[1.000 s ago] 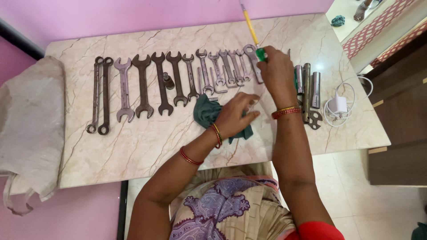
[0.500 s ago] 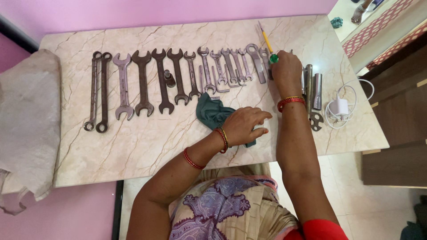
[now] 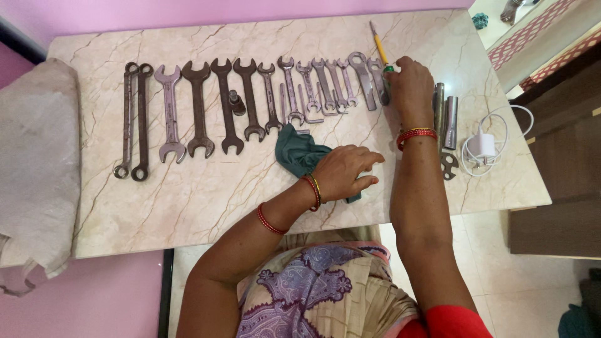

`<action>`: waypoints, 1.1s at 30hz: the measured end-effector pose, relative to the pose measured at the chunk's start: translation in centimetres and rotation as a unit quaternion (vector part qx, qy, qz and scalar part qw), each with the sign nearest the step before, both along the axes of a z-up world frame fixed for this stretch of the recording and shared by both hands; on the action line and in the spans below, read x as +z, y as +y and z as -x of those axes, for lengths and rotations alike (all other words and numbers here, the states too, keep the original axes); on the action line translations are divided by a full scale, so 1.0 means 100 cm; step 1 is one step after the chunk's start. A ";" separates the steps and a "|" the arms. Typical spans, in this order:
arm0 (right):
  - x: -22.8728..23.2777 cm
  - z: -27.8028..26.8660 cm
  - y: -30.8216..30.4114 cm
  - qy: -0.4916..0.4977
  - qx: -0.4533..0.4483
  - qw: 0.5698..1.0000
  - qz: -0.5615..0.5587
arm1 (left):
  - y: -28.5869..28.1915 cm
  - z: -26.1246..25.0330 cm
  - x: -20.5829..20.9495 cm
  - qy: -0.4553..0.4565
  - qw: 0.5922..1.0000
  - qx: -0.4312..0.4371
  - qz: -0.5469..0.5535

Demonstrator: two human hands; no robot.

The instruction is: The person wipes various metal tools, including wrenches, screwdrivers, and socket bits, with a dark green cloth. They handle each tool individually, wiping it down and placing it back on the marble table in a neat row.

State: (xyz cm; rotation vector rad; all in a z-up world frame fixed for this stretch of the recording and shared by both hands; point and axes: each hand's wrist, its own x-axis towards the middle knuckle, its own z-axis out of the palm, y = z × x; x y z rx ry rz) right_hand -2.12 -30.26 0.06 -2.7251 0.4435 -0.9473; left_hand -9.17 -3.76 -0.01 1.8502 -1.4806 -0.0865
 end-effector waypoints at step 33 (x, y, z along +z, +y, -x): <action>0.032 0.028 -0.006 0.022 0.018 0.995 -0.091 | 0.000 0.001 0.002 -0.015 1.000 -0.001 -0.013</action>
